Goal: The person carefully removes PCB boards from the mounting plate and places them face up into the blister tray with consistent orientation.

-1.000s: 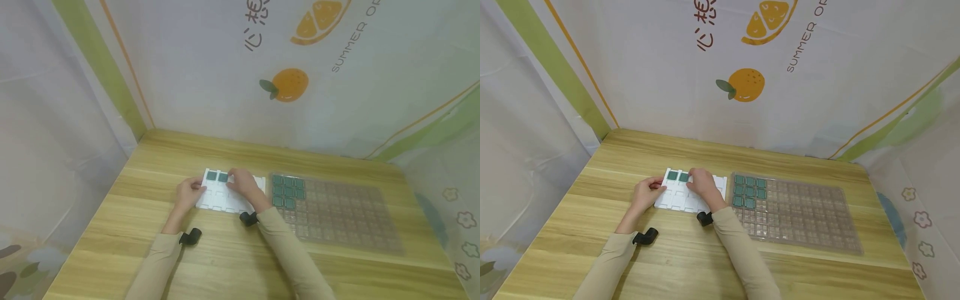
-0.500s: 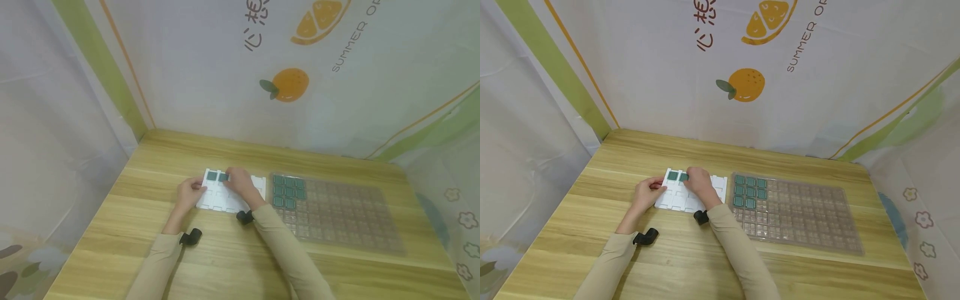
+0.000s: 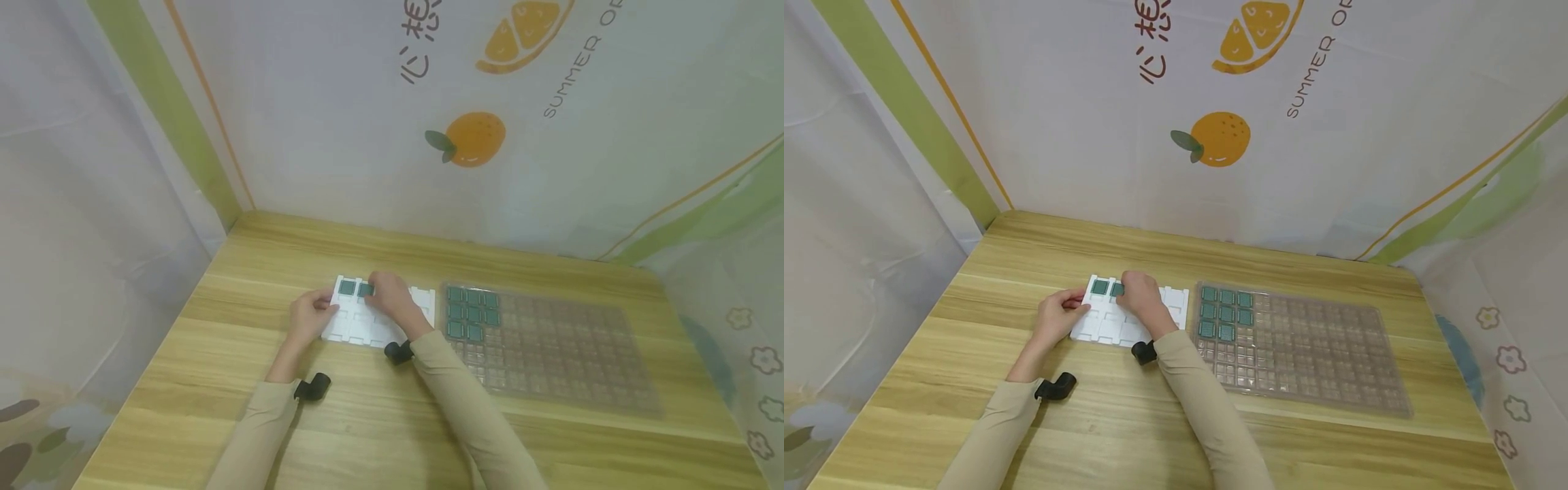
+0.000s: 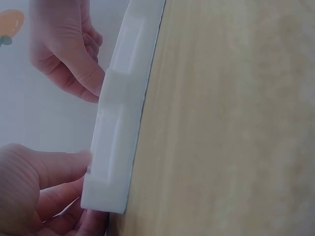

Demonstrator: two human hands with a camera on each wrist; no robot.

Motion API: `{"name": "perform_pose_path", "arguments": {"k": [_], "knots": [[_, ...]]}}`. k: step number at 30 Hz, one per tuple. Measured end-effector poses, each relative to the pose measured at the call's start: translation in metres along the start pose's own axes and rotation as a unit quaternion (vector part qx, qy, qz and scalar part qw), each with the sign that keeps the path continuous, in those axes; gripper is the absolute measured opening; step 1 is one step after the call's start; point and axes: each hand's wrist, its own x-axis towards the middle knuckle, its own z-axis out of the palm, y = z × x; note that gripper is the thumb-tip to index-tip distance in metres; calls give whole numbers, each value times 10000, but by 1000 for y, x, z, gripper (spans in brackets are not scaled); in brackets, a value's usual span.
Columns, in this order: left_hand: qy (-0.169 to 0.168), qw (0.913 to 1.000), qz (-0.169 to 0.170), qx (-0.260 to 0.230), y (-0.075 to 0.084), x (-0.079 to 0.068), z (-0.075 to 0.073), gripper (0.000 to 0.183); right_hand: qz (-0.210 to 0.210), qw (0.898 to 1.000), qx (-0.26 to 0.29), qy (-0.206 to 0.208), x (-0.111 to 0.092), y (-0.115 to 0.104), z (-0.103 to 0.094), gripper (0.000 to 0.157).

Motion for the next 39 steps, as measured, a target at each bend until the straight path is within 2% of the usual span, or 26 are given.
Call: {"name": "perform_pose_path", "arguments": {"k": [9, 22, 27, 28, 30, 39], "knots": [[1, 10000, -62, -36, 0, 1, 1, 30, -67, 9999, 105, 18, 1, 5, 3, 31], [28, 9999, -124, 15, -2, 2, 2, 29, -177, 9994, 246, 176, -11, 5, -7, 31], [-19, 9999, -92, 42, -2, 2, 2, 29, -117, 9985, 506, 168, -14, 10, -6, 29], [-16, 9999, -97, 39, -2, 2, 1, 29, -228, 9980, 524, 275, -11, 17, 1, 29], [-7, 9999, -97, 38, -2, 2, 1, 29, -233, 9979, 533, 291, -12, 19, 1, 28], [-9, 9998, -183, 36, -2, 2, 2, 29, -55, 9984, 473, 306, -28, 17, -10, 29]]}}
